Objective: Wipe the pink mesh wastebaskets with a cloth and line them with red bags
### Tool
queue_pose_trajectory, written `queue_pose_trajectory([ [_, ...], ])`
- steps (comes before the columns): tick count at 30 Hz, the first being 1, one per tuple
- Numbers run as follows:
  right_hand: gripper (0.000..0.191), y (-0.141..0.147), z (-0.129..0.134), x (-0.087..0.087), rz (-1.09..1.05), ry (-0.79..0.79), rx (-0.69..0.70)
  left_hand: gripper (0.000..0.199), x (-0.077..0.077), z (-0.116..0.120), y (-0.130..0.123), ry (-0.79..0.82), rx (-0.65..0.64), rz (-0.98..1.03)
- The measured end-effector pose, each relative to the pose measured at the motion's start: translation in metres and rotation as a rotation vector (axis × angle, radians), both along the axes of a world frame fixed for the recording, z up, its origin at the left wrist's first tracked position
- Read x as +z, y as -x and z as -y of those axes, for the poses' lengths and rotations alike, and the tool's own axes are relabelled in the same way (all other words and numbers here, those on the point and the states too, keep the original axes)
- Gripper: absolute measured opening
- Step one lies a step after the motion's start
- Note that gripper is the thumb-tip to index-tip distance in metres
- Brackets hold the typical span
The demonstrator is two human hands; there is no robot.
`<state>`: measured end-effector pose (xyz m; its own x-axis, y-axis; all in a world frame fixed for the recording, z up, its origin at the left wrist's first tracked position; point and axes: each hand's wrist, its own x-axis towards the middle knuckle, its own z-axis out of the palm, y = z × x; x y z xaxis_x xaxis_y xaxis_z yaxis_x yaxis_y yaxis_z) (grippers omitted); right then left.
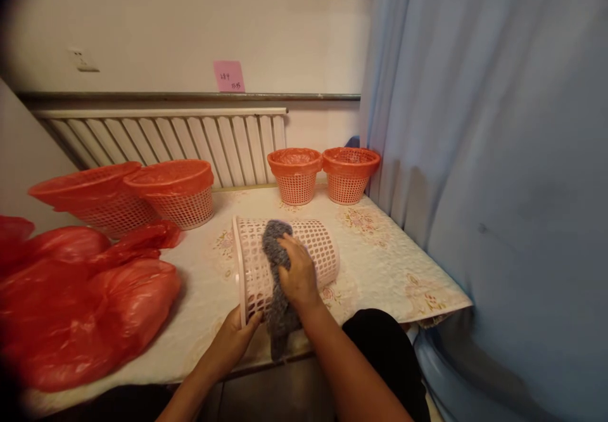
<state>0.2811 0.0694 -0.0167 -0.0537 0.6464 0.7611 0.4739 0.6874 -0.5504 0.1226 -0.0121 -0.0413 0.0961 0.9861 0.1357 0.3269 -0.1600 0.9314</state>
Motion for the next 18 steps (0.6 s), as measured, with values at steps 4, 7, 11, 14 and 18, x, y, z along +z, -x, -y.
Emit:
queue_pose_trajectory([
  [4,0.046,-0.036,-0.027,-0.010,-0.075,0.152,-0.287,0.036,-0.004,0.001,0.002,0.007,-0.032,-0.038],
  [7,0.040,-0.063,-0.037,-0.014,-0.140,0.234,-0.527,0.035,-0.010,0.002,0.005,0.005,-0.032,-0.058],
  [11,0.038,-0.074,-0.041,-0.017,-0.234,0.219,-0.701,0.033,-0.017,0.003,0.009,0.021,-0.025,-0.084],
  [14,0.044,-0.060,-0.037,-0.017,-0.259,0.151,-0.582,0.034,-0.021,0.004,0.011,0.017,-0.045,-0.083],
  [18,0.050,-0.030,-0.016,-0.012,-0.089,0.015,-0.155,0.035,-0.026,0.001,0.014,0.019,-0.056,-0.088],
])
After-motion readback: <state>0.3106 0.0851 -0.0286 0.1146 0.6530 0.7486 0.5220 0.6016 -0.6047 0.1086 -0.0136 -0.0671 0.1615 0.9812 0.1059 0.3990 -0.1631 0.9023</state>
